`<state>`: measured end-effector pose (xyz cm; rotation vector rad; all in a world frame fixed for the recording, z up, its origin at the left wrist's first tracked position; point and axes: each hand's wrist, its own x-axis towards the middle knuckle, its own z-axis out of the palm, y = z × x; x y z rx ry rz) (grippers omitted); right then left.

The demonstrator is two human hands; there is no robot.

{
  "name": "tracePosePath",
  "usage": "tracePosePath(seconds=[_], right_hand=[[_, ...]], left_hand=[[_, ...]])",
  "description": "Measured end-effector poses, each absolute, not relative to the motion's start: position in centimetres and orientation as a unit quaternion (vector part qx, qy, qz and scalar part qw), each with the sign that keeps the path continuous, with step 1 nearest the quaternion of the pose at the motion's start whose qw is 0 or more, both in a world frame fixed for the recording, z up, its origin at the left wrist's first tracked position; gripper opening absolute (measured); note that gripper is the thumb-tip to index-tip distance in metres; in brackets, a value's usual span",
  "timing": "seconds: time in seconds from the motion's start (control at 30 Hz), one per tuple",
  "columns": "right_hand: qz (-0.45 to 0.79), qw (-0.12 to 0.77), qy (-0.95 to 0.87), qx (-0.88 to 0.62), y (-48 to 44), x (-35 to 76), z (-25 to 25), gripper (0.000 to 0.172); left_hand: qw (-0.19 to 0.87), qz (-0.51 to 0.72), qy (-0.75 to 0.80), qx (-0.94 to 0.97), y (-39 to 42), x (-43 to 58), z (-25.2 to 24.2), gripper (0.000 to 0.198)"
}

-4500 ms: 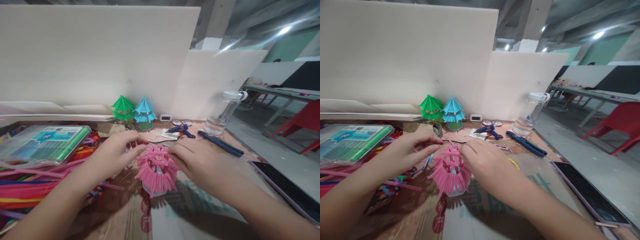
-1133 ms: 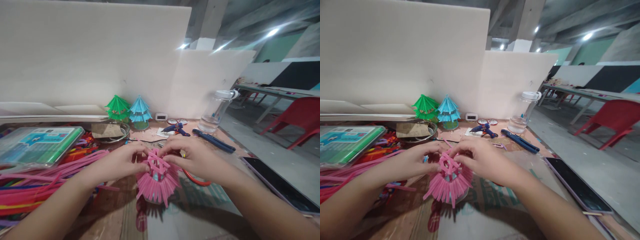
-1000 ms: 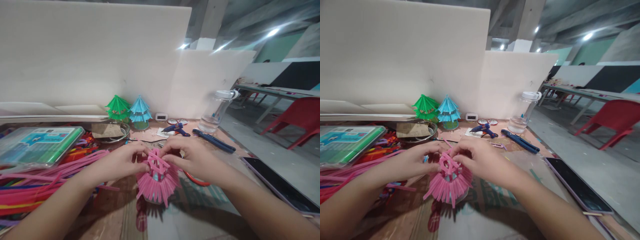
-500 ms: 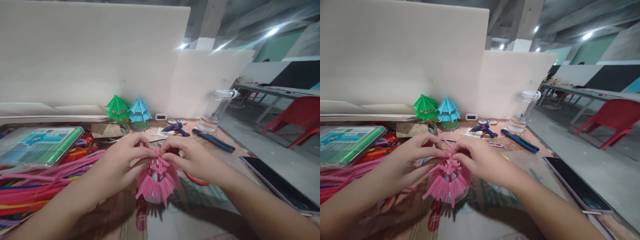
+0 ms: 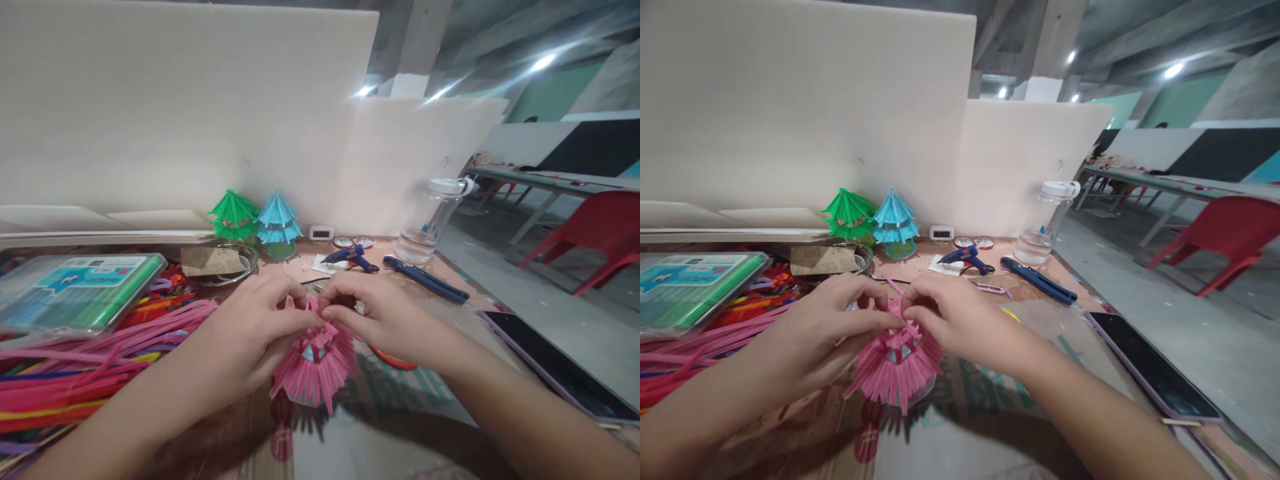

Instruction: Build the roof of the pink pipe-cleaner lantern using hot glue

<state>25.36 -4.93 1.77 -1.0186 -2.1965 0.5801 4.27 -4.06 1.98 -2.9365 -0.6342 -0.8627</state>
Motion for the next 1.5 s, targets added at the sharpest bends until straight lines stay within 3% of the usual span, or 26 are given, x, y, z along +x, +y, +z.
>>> tracePosePath(seconds=[0.7,0.87,1.03,1.33,1.5], right_hand=[[0.232,0.333,-0.836,-0.370,-4.9,25.1,1.4,0.015],[0.281,0.413,-0.787,-0.363,-4.7,25.6,1.3,0.013],[0.276,0.496,-0.747,-0.345,-4.5,27.0,2.1,0.032],[0.112,0.504,-0.731,-0.447,-4.6,29.9,4.3,0.053],[0.085,0.583,-0.673,-0.448,-5.0,31.1,4.9,0.029]], left_hand=[[0.010,-0.247,-0.213,-0.945,-4.2,4.4,2.0,0.037],[0.007,-0.247,-0.211,-0.946,-4.2,4.3,2.0,0.038],[0.015,-0.275,-0.192,-0.942,-4.0,4.2,1.7,0.035],[0.004,-0.319,-0.302,-0.898,-4.1,3.2,3.3,0.017],[0.006,-0.316,-0.325,-0.891,-3.3,2.8,3.0,0.020]])
